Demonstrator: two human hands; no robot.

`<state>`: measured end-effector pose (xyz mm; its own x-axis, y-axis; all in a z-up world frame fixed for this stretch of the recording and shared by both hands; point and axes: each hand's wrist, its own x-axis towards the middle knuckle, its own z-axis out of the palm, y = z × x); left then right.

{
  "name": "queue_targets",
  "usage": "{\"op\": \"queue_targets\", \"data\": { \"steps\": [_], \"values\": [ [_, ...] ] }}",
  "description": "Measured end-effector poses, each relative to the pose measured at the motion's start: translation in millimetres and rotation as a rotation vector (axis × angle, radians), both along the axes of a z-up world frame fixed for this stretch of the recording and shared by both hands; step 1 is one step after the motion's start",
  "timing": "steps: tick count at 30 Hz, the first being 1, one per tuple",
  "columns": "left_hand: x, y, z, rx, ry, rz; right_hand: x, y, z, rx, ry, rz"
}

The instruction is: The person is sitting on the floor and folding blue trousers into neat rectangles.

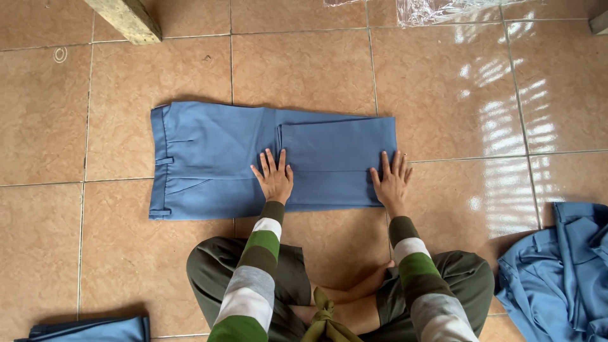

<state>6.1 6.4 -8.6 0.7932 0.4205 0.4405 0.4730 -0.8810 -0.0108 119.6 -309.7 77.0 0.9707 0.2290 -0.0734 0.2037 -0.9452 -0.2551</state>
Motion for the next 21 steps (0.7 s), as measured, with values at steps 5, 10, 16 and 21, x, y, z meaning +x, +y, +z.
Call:
{"op": "queue_targets", "data": {
  "steps": [5, 10, 16, 21],
  "values": [
    [19.2, -2.4, 15.3, -0.068, -0.048, 0.026, 24.9, 1.3, -0.5, 0.132, -0.036, -0.160],
    [55.2, -34.8, 7.9, -0.225, -0.002, -0.105, 24.8, 90.2, 5.6, 0.087, -0.113, 0.167],
    [55.3, -37.2, -7.1, -0.150, 0.083, -0.080, 17.9, 120.0, -20.2, -0.018, 0.001, 0.402],
    [54.5, -36.7, -8.8, -0.200, 0.033, -0.084, 54.3, 74.2, -1.5, -0.063, 0.045, 0.196]
  ]
}}
